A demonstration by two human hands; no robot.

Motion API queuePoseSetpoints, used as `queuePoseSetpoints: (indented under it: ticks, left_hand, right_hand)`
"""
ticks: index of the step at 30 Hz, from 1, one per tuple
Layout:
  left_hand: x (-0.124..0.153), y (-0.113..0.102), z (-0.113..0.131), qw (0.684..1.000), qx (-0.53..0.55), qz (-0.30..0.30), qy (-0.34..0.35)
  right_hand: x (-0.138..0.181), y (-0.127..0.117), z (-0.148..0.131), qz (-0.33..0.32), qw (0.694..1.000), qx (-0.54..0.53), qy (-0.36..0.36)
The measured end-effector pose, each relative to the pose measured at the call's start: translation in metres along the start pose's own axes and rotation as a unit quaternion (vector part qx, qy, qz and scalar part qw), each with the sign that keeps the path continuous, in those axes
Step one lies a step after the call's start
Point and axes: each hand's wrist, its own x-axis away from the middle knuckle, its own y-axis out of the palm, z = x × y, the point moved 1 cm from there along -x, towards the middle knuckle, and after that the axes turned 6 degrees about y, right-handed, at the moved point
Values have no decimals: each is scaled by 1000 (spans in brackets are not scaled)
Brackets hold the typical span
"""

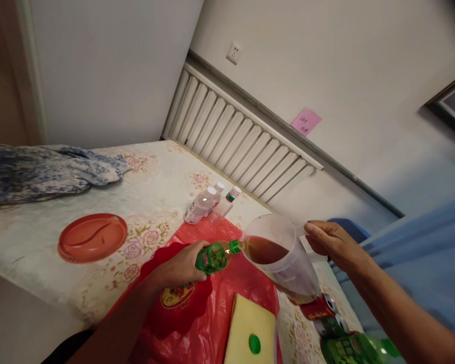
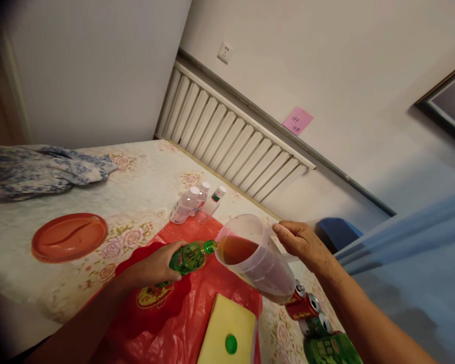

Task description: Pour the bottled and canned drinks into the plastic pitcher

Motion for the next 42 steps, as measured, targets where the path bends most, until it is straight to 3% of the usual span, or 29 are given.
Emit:
queuePoseSetpoints:
  ticks: [24,29,37,42]
  left_hand:
    - [1,-2,4,1000,-10,0,-5]
    - [2,-2,2,1000,10,0,0]
    - [-1,-4,-9,999,53,6,2]
    - [-2,-5,-7,999,42,12,-6]
  right_hand:
    - [1,3,2,-2,1000,-21,6]
    - [0,14,22,1,994,-112,9]
    - [-3,38,57,74,970,-231,11]
    - [-9,61,69,149,928,-339,40]
